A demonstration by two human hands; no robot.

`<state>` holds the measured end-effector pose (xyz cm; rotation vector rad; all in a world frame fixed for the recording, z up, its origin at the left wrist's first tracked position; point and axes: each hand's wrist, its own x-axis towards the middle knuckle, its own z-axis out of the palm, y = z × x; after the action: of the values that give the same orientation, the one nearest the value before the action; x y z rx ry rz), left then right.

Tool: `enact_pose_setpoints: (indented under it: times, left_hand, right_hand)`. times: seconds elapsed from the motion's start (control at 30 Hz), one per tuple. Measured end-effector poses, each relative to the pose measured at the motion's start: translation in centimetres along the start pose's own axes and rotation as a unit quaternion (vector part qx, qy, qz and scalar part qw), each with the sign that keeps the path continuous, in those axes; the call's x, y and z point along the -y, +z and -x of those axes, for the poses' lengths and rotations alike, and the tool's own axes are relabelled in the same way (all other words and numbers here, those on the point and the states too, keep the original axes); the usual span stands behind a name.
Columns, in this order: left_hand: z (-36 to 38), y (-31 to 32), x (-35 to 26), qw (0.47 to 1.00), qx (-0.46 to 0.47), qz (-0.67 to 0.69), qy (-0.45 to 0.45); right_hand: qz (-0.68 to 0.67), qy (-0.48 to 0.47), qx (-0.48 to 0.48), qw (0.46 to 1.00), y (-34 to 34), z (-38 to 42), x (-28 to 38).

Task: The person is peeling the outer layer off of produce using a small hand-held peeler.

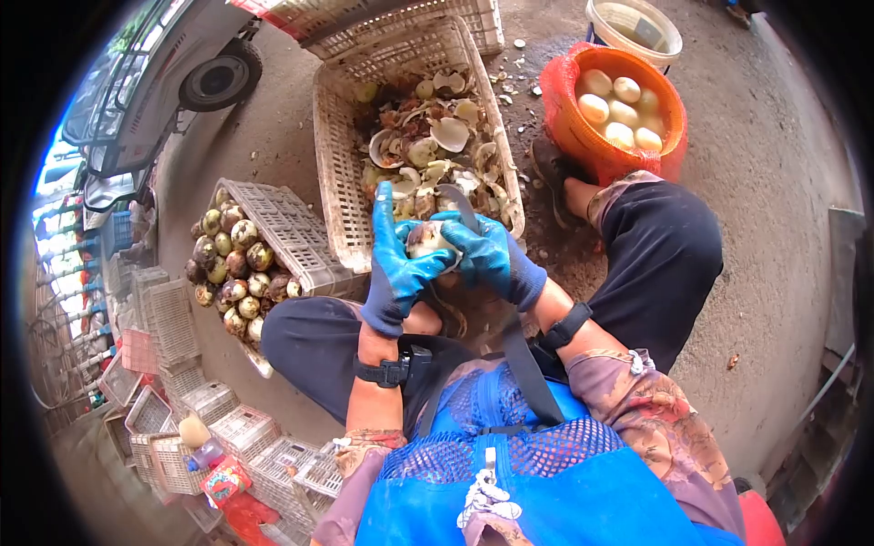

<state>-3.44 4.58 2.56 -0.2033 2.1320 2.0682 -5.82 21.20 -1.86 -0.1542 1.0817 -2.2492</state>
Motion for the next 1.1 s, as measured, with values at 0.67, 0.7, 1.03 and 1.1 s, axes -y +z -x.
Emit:
enact_pose_setpoints:
  times: [0.67,0.7,1.03,1.1]
  left_hand:
    - [0.6,-0.1,2.4,0.951,-0.018,0.288,-0.114]
    - [0.6,-0.4,3.0,0.96,-0.012,0.257,-0.114]
    - [1.5,-1.2,4.0,0.972,0.032,0.204,-0.109]
    - [1.6,-1.5,4.9,0.969,0.04,0.223,-0.098]
  right_hand:
    - [0.285,-0.223,-0.118,0.925,0.5,0.3,-0.1]
    - [0.386,-0.242,-0.119,0.882,0.4,0.2,0.3]
    - [0.553,-0.252,-0.13,0.784,-0.1,-0.1,-0.2]
    - [0.507,-0.192,-0.173,0.822,-0.7,-0.4,-0.6]
